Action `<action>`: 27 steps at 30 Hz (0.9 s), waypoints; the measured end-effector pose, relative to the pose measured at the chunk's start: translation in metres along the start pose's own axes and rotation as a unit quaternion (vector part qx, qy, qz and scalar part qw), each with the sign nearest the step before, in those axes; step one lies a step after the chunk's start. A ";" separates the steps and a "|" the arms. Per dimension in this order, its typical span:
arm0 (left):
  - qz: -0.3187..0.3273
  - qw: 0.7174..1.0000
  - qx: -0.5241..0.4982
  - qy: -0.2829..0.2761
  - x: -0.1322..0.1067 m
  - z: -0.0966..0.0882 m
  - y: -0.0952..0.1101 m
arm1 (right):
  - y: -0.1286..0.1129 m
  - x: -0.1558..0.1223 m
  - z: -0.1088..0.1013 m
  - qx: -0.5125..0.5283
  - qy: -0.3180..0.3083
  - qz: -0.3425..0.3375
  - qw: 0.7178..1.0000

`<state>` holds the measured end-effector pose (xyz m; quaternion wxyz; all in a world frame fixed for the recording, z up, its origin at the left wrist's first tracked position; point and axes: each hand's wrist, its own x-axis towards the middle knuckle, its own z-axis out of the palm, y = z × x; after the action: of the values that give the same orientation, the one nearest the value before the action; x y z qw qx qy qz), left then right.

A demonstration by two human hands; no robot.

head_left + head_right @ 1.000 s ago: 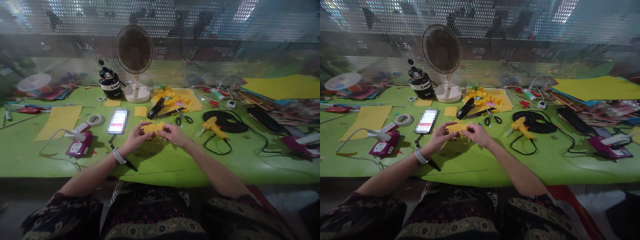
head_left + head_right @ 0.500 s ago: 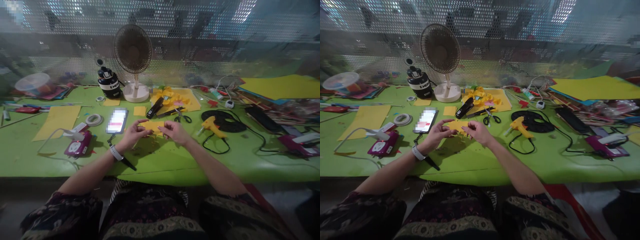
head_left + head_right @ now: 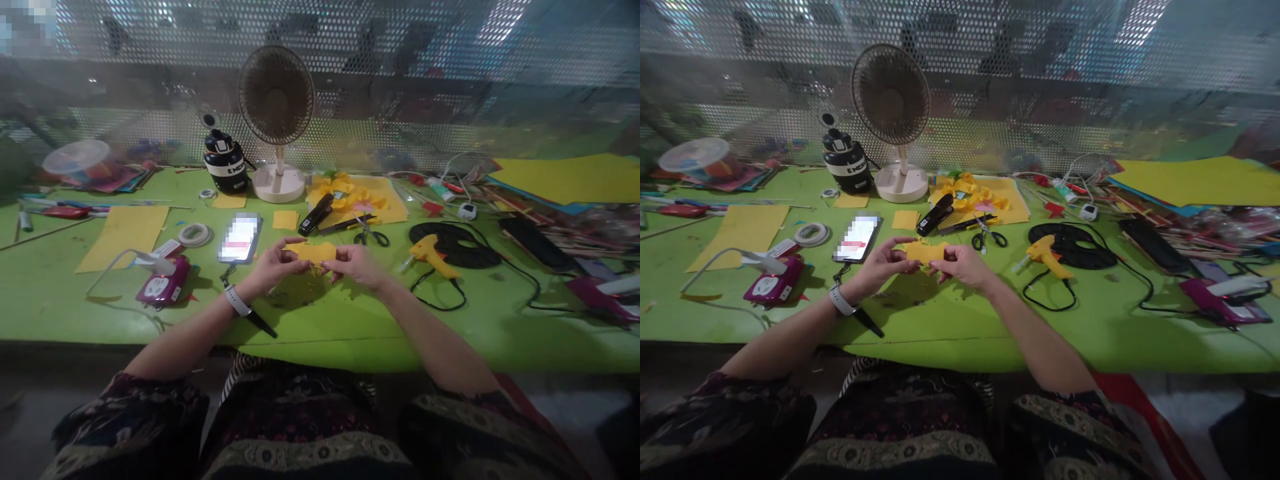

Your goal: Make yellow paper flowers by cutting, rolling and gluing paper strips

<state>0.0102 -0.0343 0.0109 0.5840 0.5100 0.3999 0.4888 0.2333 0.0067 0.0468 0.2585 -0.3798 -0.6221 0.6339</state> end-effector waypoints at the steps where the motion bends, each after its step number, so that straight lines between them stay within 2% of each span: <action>1: -0.001 1.000 -0.001 0.002 0.001 -0.003 0.000 | -0.001 0.000 -0.004 -0.004 0.003 0.000 1.000; 7: -0.002 1.000 -0.003 0.010 0.004 -0.010 0.003 | -0.006 0.001 -0.019 -0.012 0.042 0.002 0.999; 11: -0.009 1.000 -0.001 -0.002 0.003 -0.007 0.002 | -0.006 0.001 -0.013 -0.041 0.020 0.016 0.999; 15: -0.024 1.000 0.014 -0.014 0.001 -0.006 0.000 | -0.005 -0.001 -0.006 -0.043 -0.008 -0.001 0.999; 20: -0.046 0.999 -0.007 -0.025 0.001 -0.003 -0.003 | -0.001 -0.002 -0.001 -0.052 -0.018 -0.014 0.998; 27: -0.023 1.000 -0.001 -0.018 0.002 -0.002 -0.006 | 0.003 -0.002 0.006 -0.064 -0.007 -0.036 0.997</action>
<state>0.0091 -0.0316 0.0051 0.6029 0.5088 0.4006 0.4659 0.2305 0.0015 0.0437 0.2520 -0.3684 -0.6762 0.5861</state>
